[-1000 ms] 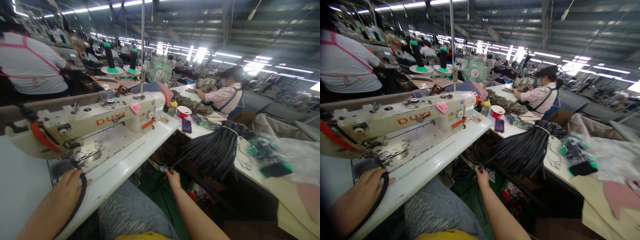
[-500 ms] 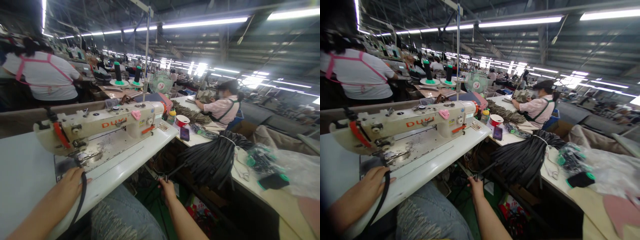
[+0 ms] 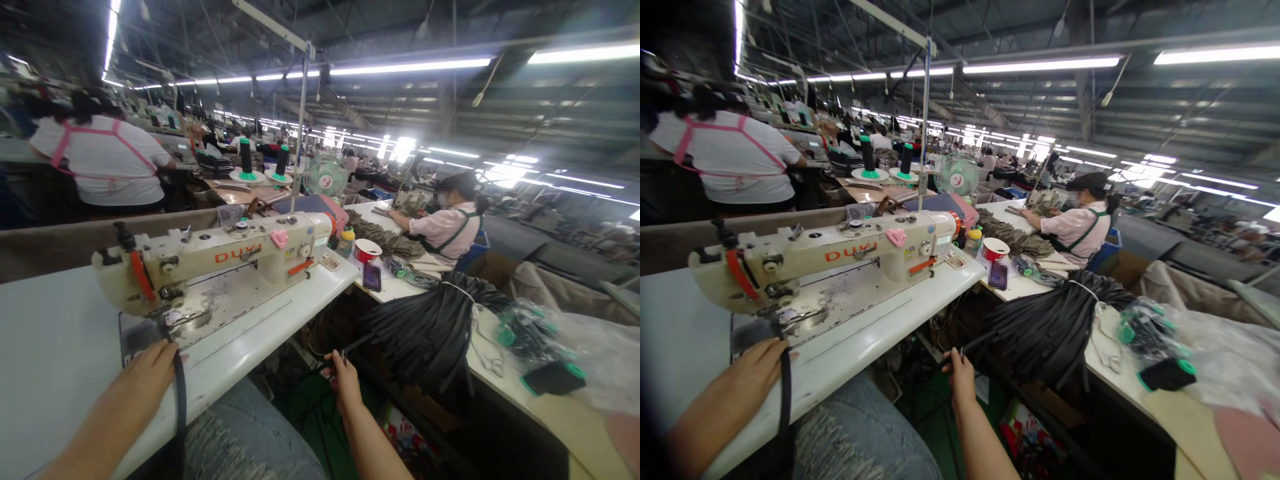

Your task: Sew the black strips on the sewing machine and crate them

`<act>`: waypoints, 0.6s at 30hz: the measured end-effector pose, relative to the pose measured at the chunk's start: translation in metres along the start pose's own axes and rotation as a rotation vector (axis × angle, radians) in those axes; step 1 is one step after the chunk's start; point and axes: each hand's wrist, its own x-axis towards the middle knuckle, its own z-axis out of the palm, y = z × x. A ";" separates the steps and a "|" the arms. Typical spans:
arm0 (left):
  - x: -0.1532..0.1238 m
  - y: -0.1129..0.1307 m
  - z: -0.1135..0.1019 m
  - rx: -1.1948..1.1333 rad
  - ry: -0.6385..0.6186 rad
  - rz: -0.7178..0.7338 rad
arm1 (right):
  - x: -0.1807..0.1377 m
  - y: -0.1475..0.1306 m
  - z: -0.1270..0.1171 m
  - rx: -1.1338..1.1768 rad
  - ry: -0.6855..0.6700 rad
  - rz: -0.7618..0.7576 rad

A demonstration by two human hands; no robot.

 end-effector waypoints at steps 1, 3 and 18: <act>-0.001 0.002 0.001 0.011 0.015 0.003 | -0.001 -0.005 0.001 -0.005 -0.015 -0.011; -0.003 0.007 0.001 0.038 0.033 0.008 | -0.005 -0.012 0.007 -0.029 -0.061 -0.024; 0.016 0.048 -0.036 0.029 -0.117 -0.131 | -0.017 -0.070 0.043 -0.254 -0.140 -0.340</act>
